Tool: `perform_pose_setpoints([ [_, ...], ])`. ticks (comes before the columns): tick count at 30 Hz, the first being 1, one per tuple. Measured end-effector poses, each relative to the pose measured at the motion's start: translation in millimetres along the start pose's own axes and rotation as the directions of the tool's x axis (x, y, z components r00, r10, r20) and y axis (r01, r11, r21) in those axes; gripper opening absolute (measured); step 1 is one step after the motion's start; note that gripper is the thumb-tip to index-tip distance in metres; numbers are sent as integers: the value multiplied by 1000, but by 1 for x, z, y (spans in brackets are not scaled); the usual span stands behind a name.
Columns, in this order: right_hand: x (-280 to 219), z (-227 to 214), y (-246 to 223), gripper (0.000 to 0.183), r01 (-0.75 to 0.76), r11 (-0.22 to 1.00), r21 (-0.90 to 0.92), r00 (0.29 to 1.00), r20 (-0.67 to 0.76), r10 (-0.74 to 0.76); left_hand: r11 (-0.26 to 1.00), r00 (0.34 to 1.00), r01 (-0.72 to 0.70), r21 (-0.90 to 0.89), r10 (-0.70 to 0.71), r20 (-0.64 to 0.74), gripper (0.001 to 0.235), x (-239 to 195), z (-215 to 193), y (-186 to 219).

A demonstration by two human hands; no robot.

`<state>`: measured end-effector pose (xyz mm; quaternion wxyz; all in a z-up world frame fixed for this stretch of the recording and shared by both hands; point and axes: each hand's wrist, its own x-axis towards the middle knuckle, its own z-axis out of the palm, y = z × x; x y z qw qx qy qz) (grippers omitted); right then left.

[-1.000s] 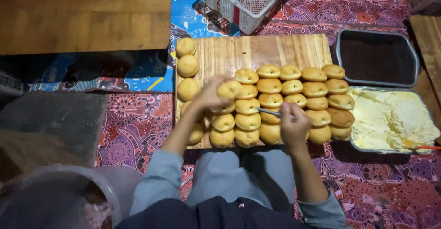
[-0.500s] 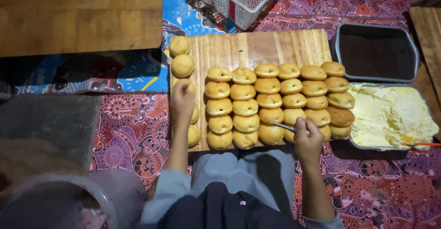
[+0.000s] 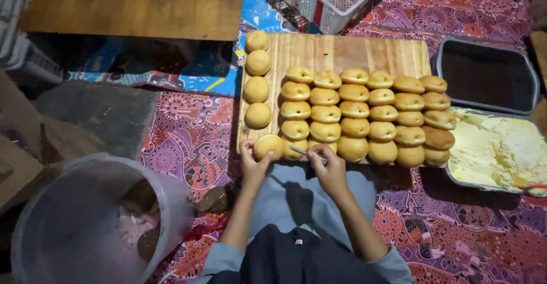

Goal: The person sits on the floor and uses a piping bag to fill rows of small round buns with a dark filling. They then switch to a red piping bag and continue filling the buns with a different filling.

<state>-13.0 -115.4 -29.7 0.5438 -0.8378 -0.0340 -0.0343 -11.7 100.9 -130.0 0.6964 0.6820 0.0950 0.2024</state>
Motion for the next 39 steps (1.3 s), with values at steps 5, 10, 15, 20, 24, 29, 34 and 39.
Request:
perform_pose_setpoints([
  [5, -19, 6, -24, 12, 145, 989, 35, 989, 21, -145, 486, 836, 463, -741, -517, 183, 44, -20, 3, 30],
  [10, -32, 8, -33, 12, 281, 959, -37, 959, -27, -282, 529, 855, 432, -731, -497, 146, 36, -22, 13, 50],
  [15, -42, 8, -30, 16, 331, 939, -96, 928, -148, -343, 613, 887, 393, -685, -450, 106, 35, -24, 17, 62],
  [20, -41, 22, -15, 17, 488, 836, -250, 851, -76, -520, 796, 904, 426, -430, -395, 165, 34, -37, 30, 71],
  [24, -29, 31, 3, 20, 385, 898, -213, 916, -33, -400, 745, 874, 485, -458, -410, 259, 32, -41, 36, 76],
  [29, -19, 12, 17, 20, 68, 969, 237, 986, 132, -101, 563, 803, 595, -573, -400, 441, 34, -29, 27, 70],
  [34, -9, 22, 18, 25, 492, 831, -258, 835, -130, -535, 571, 824, 486, -662, -551, 129, 29, -53, 61, 47],
  [39, -5, 39, 18, 26, 452, 847, -280, 850, -152, -504, 667, 860, 363, -651, -509, -42, 27, -50, 64, 18],
])
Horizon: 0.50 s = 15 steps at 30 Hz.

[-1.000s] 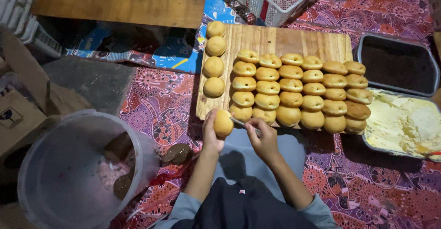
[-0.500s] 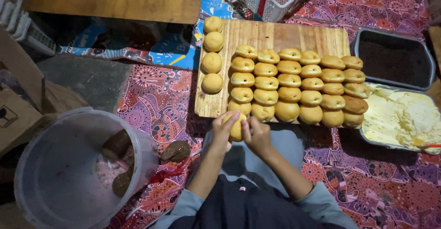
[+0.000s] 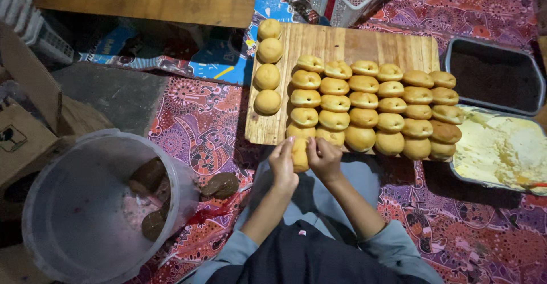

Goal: The person sits on the floor and uses a piping bag to fill rows of small round buns with a dark filling. They then switch to a red piping bag and continue filling the buns with a different filling.

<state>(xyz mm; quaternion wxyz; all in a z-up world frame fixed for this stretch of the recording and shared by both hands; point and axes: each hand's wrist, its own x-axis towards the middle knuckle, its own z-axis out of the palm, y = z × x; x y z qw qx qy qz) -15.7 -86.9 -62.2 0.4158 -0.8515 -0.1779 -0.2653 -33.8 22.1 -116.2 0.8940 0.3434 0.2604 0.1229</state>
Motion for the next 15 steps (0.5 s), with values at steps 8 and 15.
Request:
perform_pose_setpoints([
  [8, 0, 21, 10, 28, -3, 1000, 13, 1000, -3, 3, 995, 994, 90, -53, -93, -55, 28, 19, -13, -6],
  [15, 16, 28, 10, 27, -147, 989, -26, 977, 151, 149, 512, 802, -566, 647, 159, 576, 84, 13, -32, 28],
])
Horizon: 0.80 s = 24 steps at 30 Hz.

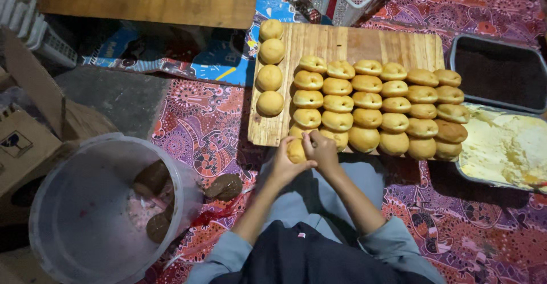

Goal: The person sits on the floor and uses a piping bag to fill rows of small round buns with a dark filling. They then switch to a red piping bag and continue filling the buns with a different filling.

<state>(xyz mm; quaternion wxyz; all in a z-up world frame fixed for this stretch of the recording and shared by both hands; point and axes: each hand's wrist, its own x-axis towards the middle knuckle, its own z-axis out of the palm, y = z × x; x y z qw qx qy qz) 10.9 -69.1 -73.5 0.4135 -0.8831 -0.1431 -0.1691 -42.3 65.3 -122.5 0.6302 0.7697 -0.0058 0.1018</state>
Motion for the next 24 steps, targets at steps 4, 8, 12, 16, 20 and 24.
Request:
perform_pose_setpoints([
  [4, 8, -36, 1, 22, -56, 998, -10, 996, -69, 55, 968, 945, -39, 250, -46, 325, 76, 39, -54, -8],
  [8, 15, -49, 3, 24, -131, 991, -39, 982, -142, 125, 873, 798, 364, -324, -113, 592, 92, 68, -68, -6],
  [12, 12, -28, -8, 22, -34, 999, -30, 996, -78, 32, 971, 927, 107, -211, -21, 374, 113, 55, -34, 10],
  [16, 7, -34, -14, 18, -17, 1000, -21, 997, -75, 16, 994, 921, -77, 75, 42, 387, 89, 47, -40, 2],
  [20, 18, -74, -19, 21, -178, 984, 24, 972, -154, 179, 998, 915, 24, 66, -48, 400, 84, 79, -85, -23],
  [24, 19, -98, -27, 21, -197, 978, 68, 951, -229, 208, 908, 884, -301, 291, 152, 443, 74, 98, -89, -43],
])
